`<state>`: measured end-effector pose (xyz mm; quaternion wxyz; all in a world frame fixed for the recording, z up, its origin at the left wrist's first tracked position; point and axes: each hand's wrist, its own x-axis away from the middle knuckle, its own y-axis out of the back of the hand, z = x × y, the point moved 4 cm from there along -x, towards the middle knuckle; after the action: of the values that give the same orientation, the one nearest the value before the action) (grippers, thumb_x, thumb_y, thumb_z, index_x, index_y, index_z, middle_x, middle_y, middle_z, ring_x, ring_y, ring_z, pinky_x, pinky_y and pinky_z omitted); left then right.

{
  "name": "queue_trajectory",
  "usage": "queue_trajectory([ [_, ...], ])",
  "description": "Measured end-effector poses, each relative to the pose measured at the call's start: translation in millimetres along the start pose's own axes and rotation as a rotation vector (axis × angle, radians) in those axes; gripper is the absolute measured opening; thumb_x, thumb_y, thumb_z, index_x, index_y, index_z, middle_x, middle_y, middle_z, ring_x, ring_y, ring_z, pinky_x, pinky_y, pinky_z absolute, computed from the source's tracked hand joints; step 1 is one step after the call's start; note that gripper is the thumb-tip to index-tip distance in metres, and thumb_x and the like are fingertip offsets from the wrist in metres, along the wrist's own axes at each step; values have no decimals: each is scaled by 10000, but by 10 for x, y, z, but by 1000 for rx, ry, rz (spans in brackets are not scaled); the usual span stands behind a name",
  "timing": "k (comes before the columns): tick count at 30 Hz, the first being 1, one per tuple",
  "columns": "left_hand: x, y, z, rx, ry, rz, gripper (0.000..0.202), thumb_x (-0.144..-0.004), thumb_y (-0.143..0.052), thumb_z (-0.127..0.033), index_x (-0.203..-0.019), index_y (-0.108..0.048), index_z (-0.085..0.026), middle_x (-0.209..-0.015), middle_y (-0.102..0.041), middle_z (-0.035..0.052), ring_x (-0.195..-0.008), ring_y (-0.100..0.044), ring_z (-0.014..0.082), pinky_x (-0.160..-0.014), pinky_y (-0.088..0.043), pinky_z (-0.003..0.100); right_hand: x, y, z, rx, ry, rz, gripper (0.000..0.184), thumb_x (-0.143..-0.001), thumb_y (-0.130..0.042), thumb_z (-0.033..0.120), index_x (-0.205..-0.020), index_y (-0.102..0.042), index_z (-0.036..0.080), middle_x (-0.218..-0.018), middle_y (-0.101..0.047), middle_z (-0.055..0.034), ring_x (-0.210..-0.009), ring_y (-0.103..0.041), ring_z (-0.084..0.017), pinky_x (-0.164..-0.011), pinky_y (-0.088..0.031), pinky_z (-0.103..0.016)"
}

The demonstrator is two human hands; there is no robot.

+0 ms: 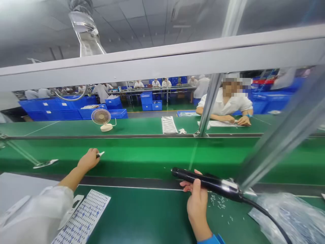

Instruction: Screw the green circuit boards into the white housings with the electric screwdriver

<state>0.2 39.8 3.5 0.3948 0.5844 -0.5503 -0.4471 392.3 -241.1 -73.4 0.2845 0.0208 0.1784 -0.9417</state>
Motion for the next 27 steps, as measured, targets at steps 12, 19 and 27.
queue_trajectory([
  [12,2322,-1347,-1985,806,-307,196,165,-853,-617,-297,-980,-613,-192,-881,-643,16,-747,-640,174,-688,-494,281,-268,107,779,118,440,-120,264,-869,-640,448,-940,-623,195,-782,-678,-75,-853,-657,-287,-985,-433,-576],
  [19,2472,-1294,-2117,559,-465,88,135,-899,-584,-206,-767,-608,-189,-844,-623,43,-833,-591,221,-767,-443,354,-286,-54,1138,-46,468,40,382,-750,-781,247,-1095,-624,203,-921,-700,-38,-698,-684,-203,-766,-546,-427],
  [27,2529,-1290,-2202,544,-694,237,188,-843,-762,-284,-953,-634,-201,-1032,-663,25,-963,-586,230,-863,-427,371,-158,-292,886,230,189,277,333,-745,-815,377,-942,-631,182,-593,-613,29,-546,-606,-190,-618,-501,-370],
])
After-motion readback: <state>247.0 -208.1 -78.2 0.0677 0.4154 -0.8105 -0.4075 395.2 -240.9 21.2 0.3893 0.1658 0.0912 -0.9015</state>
